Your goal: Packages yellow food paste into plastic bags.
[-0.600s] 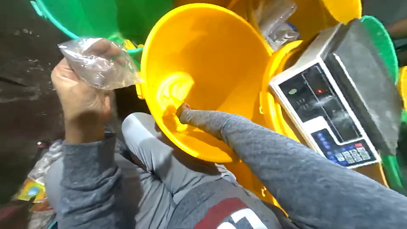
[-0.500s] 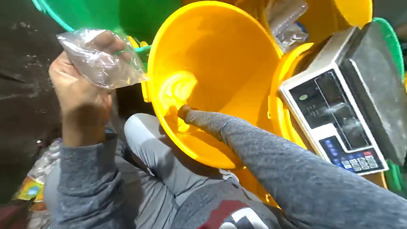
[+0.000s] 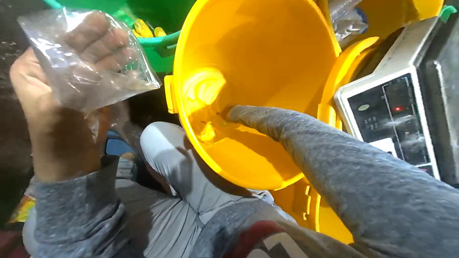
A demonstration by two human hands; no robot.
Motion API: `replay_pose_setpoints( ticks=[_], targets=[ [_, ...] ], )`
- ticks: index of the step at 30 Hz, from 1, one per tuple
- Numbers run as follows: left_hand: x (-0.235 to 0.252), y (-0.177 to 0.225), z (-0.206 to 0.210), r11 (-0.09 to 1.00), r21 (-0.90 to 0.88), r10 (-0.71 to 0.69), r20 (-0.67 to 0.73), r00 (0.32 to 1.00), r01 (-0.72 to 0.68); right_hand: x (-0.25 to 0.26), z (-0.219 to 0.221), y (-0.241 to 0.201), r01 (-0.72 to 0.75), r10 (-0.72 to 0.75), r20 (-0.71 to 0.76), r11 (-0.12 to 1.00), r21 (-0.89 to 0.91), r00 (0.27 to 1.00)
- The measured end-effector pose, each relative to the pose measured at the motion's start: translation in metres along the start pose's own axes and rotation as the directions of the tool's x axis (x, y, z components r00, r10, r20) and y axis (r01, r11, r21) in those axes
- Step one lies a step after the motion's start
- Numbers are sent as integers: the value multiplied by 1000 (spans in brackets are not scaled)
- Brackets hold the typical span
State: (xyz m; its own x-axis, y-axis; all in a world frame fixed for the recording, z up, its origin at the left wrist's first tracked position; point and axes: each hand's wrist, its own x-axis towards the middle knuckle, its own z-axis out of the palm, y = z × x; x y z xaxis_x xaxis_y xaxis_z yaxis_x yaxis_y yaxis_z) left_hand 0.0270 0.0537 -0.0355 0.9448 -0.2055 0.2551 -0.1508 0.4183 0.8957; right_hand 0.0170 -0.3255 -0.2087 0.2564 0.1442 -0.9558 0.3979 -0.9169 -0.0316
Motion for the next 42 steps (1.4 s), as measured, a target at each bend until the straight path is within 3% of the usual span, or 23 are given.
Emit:
replay_pose_setpoints(
  ticks=[5,9,13,15,19,21,23,25,28,32,35,37,39,42],
  targets=[
    [3,-1,3,1000,21,16,63,998,-17,36,27,29,-57,57,-11,998,7,998],
    [1,4,9,999,35,29,69,997,-31,29,25,20,-103,102,77,995,7,992],
    [-3,18,26,998,56,-2,4,1000,2,31,33,17,63,-61,44,997,-54,997],
    [-4,18,25,999,46,13,27,1000,-14,31,36,1,168,-168,-26,985,30,986],
    [-8,21,31,995,99,24,-41,999,-20,22,10,-22,45,-47,20,995,90,999],
    [-7,22,37,998,61,30,-64,998,-26,15,-4,-17,7,-11,16,975,222,1000],
    [-8,21,42,997,46,60,-43,997,-58,22,-4,5,34,16,-116,909,415,993],
    [-11,23,50,995,49,87,-56,995,-84,-1,-19,15,96,35,-250,864,494,968],
    [-14,23,59,990,46,138,-73,988,-135,-75,-50,18,222,97,-468,784,579,878],
    [-20,19,73,980,66,190,-28,981,-188,-189,-55,25,581,71,-833,684,441,549],
    [-24,17,98,962,156,224,11,975,-222,-280,-38,16,742,25,-952,620,253,304],
    [-28,12,117,948,216,229,48,972,-234,-319,-23,11,777,-4,-983,614,140,181],
    [-32,8,137,935,252,234,91,968,-250,-341,-13,3,748,-20,-989,656,95,143],
    [-42,7,162,846,427,282,148,948,-318,-361,-7,-16,585,9,-976,799,138,219]
  ],
)
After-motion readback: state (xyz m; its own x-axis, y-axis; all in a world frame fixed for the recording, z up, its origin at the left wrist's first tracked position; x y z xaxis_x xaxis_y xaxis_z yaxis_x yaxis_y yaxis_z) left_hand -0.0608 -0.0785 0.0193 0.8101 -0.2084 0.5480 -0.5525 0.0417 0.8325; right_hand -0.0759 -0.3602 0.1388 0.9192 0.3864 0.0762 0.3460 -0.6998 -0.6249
